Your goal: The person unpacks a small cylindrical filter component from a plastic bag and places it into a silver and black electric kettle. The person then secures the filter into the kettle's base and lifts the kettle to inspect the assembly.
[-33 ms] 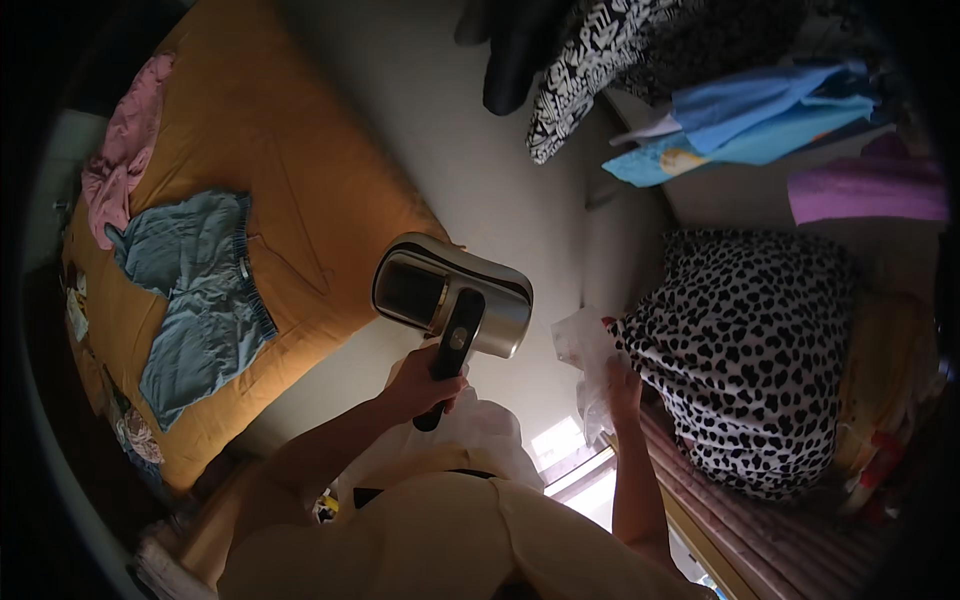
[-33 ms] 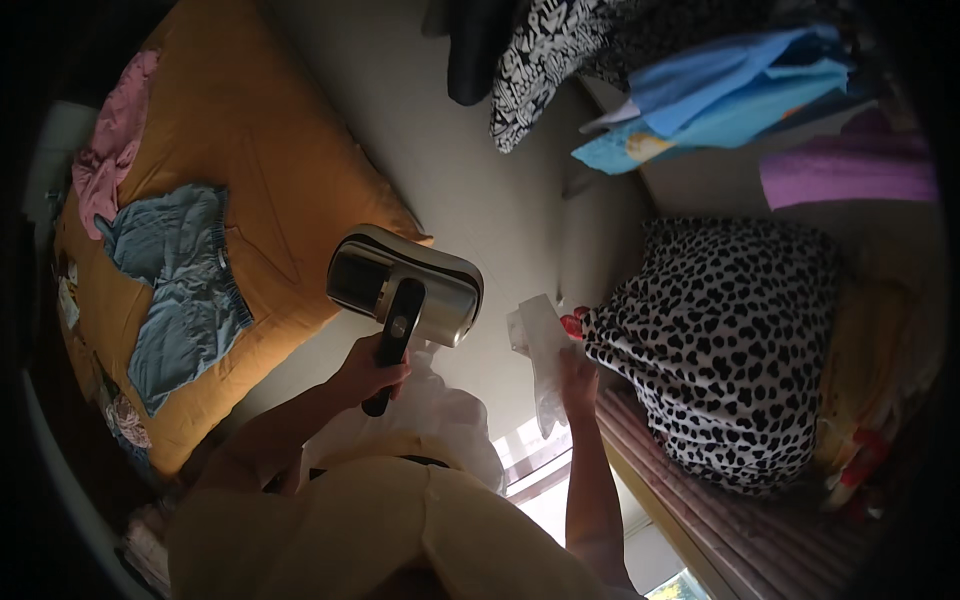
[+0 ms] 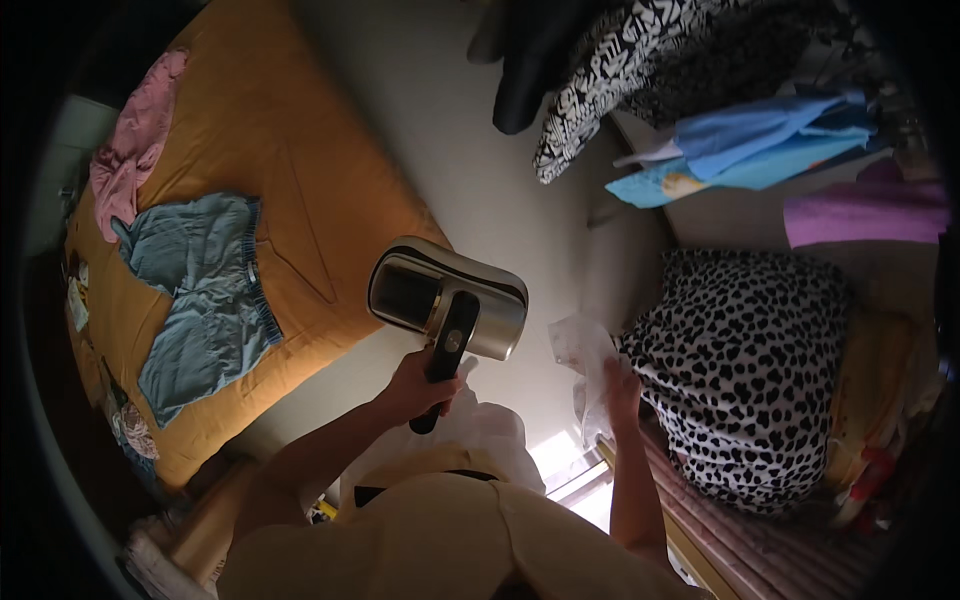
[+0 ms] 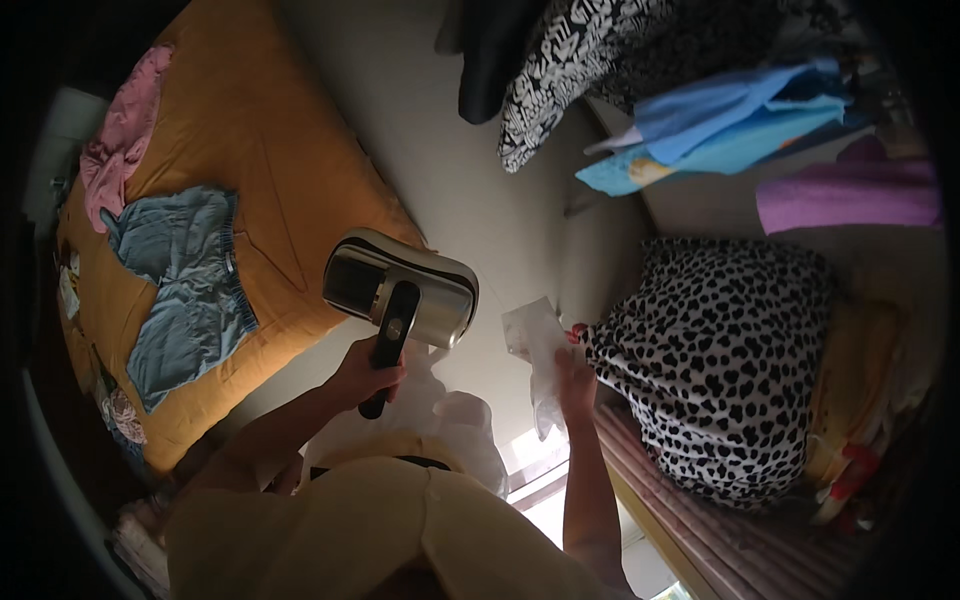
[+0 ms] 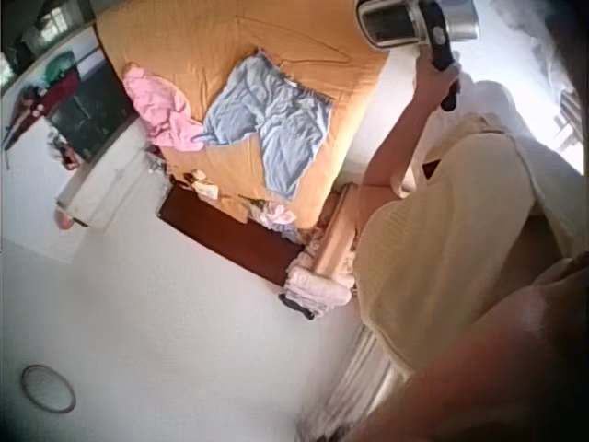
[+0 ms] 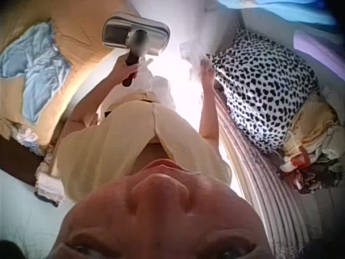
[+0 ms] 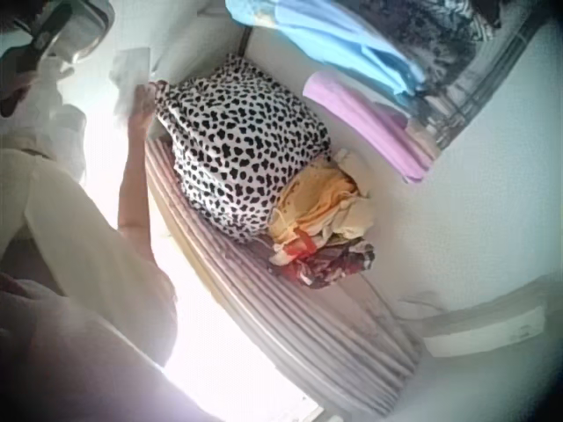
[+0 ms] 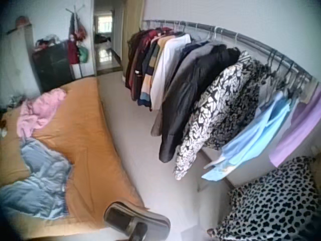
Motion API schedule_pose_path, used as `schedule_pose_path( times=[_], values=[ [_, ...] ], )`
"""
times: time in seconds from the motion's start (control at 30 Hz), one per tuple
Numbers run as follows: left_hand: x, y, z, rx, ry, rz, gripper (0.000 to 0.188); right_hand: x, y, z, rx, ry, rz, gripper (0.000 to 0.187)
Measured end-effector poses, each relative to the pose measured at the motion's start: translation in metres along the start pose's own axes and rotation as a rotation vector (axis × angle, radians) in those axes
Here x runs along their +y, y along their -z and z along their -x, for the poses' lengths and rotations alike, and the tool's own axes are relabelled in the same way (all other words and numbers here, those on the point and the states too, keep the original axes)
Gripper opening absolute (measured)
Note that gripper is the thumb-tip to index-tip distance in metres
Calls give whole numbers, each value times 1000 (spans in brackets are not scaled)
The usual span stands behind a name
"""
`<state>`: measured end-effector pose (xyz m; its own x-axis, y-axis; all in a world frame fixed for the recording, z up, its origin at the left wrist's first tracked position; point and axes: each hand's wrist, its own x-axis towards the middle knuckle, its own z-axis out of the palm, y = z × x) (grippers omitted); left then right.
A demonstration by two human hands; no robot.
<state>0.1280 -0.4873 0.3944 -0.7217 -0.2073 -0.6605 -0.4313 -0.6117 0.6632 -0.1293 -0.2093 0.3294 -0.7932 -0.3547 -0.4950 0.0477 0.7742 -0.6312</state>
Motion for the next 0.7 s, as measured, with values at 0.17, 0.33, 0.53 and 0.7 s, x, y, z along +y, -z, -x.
schedule_pose_path(
  times=[0.17, 0.33, 0.53, 0.7],
  values=[
    [78, 46, 14, 256, -165, 102, 14, -170, -7, -21, -146, 32, -453, 27],
    [138, 61, -17, 452, -338, 288, 10, -265, 7, -71, -288, 41, -571, 31],
    [193, 58, -58, 641, -432, 545, 9, -409, 0, -153, -509, 169, -436, 48],
    [245, 50, -75, 759, -503, 626, 9, -527, -50, -223, -724, 423, -501, 45]
  ],
)
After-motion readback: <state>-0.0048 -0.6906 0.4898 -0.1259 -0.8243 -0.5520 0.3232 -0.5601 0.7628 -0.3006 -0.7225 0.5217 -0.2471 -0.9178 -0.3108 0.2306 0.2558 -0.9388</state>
